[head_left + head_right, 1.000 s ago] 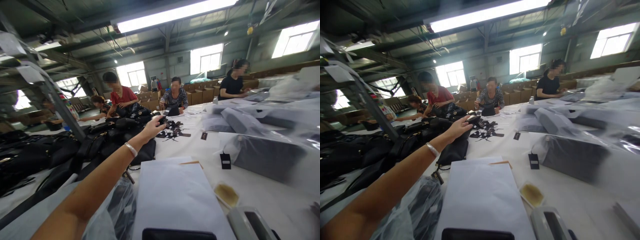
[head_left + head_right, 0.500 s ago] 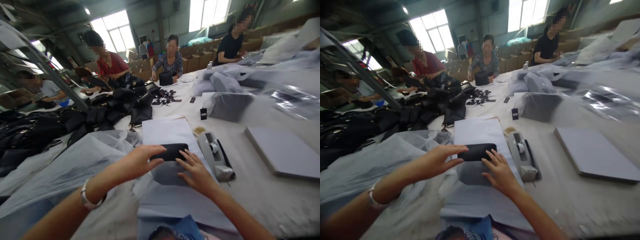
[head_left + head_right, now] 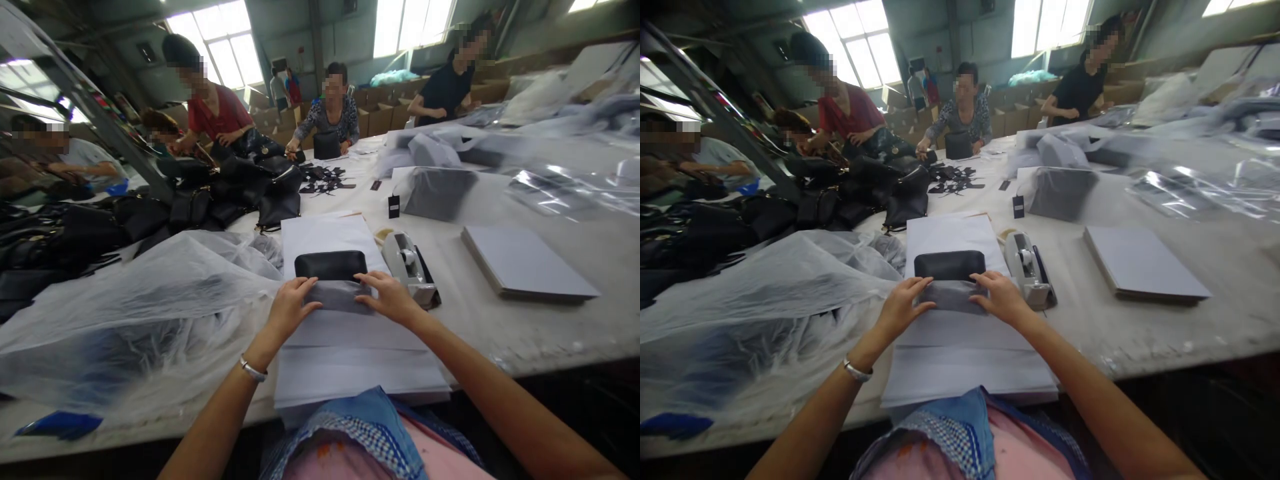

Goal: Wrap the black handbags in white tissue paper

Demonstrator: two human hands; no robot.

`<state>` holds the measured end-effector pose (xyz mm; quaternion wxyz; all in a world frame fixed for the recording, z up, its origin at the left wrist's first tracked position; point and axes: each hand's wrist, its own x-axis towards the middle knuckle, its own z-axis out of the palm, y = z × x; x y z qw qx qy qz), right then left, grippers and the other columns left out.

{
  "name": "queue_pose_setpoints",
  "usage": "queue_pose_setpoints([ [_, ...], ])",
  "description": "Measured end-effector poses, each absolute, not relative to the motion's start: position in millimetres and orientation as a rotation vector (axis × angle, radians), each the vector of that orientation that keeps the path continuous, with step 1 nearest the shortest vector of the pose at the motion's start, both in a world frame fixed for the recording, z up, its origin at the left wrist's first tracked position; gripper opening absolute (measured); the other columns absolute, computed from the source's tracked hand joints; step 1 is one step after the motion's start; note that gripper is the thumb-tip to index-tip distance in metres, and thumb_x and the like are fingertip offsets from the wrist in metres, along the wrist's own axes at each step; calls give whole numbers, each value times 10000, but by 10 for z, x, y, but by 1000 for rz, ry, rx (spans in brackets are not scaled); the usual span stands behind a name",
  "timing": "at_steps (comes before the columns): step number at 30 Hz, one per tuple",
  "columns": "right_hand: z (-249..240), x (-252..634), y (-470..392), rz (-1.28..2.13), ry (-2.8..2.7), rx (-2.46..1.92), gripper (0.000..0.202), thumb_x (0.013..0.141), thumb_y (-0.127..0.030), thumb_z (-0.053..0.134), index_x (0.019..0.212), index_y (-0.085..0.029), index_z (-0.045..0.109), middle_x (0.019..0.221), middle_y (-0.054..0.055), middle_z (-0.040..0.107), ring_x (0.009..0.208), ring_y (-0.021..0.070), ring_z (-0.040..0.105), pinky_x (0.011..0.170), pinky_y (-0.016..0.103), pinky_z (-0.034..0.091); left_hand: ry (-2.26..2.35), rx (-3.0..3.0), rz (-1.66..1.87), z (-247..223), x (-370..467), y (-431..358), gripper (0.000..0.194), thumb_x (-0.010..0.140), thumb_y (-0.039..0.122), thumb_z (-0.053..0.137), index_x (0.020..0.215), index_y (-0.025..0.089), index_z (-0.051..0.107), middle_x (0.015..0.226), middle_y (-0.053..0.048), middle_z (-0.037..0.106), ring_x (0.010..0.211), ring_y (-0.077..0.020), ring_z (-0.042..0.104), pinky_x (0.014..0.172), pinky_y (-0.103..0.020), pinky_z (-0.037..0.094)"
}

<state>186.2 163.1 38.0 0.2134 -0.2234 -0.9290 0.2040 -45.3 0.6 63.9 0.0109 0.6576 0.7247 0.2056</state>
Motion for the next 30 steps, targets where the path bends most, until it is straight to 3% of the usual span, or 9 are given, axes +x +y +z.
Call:
queue_pose_setpoints([
  [5,479,1956,1523,517,-2637,-506,128,856,-295,681,965,-232,704,969,46,683,1011,235,609,1016,451,420,2266,2161,597,629,-283,-234,333,803,257,755,1121,211,665,973,-60,681,985,-266,616,913,-448,503],
  [9,642,2113,1264,409,-2690,-379,36,855,-215,648,829,-227,670,1278,45,622,1284,282,486,1156,578,187,2283,2357,581,649,-137,-548,71,889,168,616,861,205,670,1310,-86,609,1307,-312,474,1122,-564,332],
  [14,769,2343,865,441,-2880,-281,246,890,-221,593,1134,-216,623,945,29,724,881,183,659,1136,461,292,2141,2478,490,650,62,-959,184,953,128,479,910,223,630,1112,-30,720,1241,-239,565,1204,-612,145],
  [17,772,2443,680,363,-2959,-266,491,893,-262,602,1370,-195,510,911,56,721,847,205,651,1033,432,401,2172,2497,428,585,187,-1152,225,963,114,457,885,235,630,916,-13,727,1247,-227,560,1218,-605,88],
  [19,753,2484,601,328,-2979,-238,469,896,-297,609,1351,-201,549,946,81,717,901,226,647,1004,434,419,2183,2510,417,510,261,-1246,233,964,112,458,921,244,645,858,-15,714,1268,-230,541,1217,-611,65],
  [21,711,2512,558,334,-2975,-203,411,877,-328,640,1270,-207,624,1173,128,677,1092,274,606,1064,482,370,2173,2524,413,420,323,-1313,242,955,105,473,1046,240,651,842,-26,714,1223,-240,572,1204,-622,122],
  [24,612,2550,540,496,-3028,-170,488,822,-378,705,1280,-225,629,1419,136,538,1273,313,513,1118,514,330,2069,2498,297,333,394,-1360,254,903,156,588,1144,213,647,773,-43,720,945,-250,690,1042,-534,462],
  [27,538,2572,539,740,-3098,-200,454,797,-383,736,1224,-240,673,1323,104,627,1187,285,597,1024,425,466,1936,2292,324,401,426,-1282,204,871,315,669,1060,238,682,746,-32,734,682,-207,704,688,-319,590],
  [30,555,2546,552,852,-3074,-260,361,790,-310,739,1146,-252,720,1239,77,683,1117,277,645,968,386,509,1982,2048,705,579,397,-975,204,955,357,544,1092,279,673,929,-26,758,787,-182,723,711,-283,580],
])
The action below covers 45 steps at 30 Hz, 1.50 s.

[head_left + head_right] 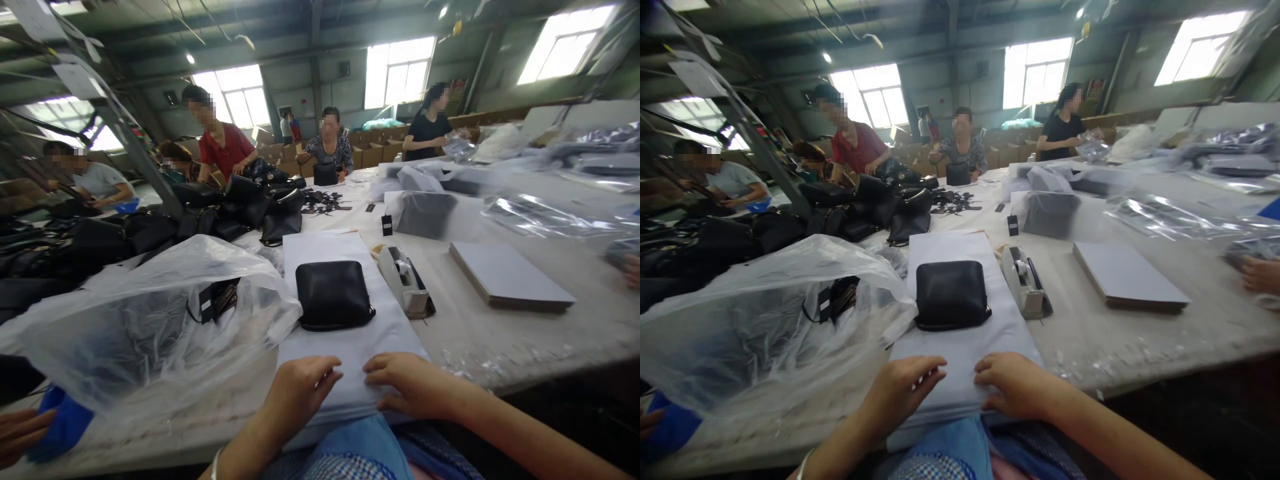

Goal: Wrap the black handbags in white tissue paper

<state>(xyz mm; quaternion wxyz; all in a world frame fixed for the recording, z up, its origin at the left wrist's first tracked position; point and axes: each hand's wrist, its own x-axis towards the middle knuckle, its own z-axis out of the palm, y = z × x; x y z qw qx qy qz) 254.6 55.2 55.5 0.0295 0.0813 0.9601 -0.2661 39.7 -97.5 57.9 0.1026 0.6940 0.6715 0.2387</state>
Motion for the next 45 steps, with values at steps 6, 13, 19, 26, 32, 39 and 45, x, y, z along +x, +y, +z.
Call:
queue_pose_setpoints([
  [6,830,2295,835,-900,2842,267,356,793,-255,731,1149,-259,727,1035,49,763,951,247,716,862,312,547,2056,2279,731,475,172,-95,569,850,398,683,1379,271,513,1524,-124,418,1436,-359,312,1134,-639,300],
  [13,1133,1870,1729,-729,3365,557,265,945,-296,557,1170,-236,685,1185,45,706,1079,200,653,971,315,500,2186,2398,632,-20,95,12,683,890,409,608,1505,334,320,1607,-78,244,1473,-347,216,1155,-663,228],
  [19,769,2454,2253,183,3456,1339,385,980,-368,480,1293,-184,607,1427,119,533,1385,303,398,1154,518,317,2217,2436,653,-74,101,18,662,899,371,567,1512,333,318,1583,-78,297,1445,-362,291,1126,-661,281],
  [26,417,3065,2151,203,3227,1648,555,982,-493,420,1425,-164,471,1527,158,384,1445,330,282,1147,530,328,2219,2509,612,-149,80,37,731,867,364,574,1533,291,279,1591,-92,274,1455,-359,265,1175,-632,156],
  [32,795,2149,2677,182,3184,1353,614,955,-602,395,1363,-176,564,1574,142,314,1473,350,177,1166,550,224,2322,2564,560,-110,108,49,686,879,291,566,1518,276,314,1595,-84,285,1468,-317,247,1198,-559,81],
  [39,661,960,3508,-64,2517,1439,673,827,-649,589,1232,-117,674,1558,207,318,1463,434,141,1141,648,84,2352,2582,740,-188,98,102,639,875,477,594,1464,292,427,1541,-74,403,1433,-301,322,1210,-502,40],
  [45,297,771,3761,-92,2413,1519,681,671,-660,735,1098,-130,731,1417,246,502,1380,466,333,1079,718,169,2303,2608,879,-285,37,145,683,833,601,611,1434,309,471,1483,-73,487,1405,-289,367,1214,-487,21],
])
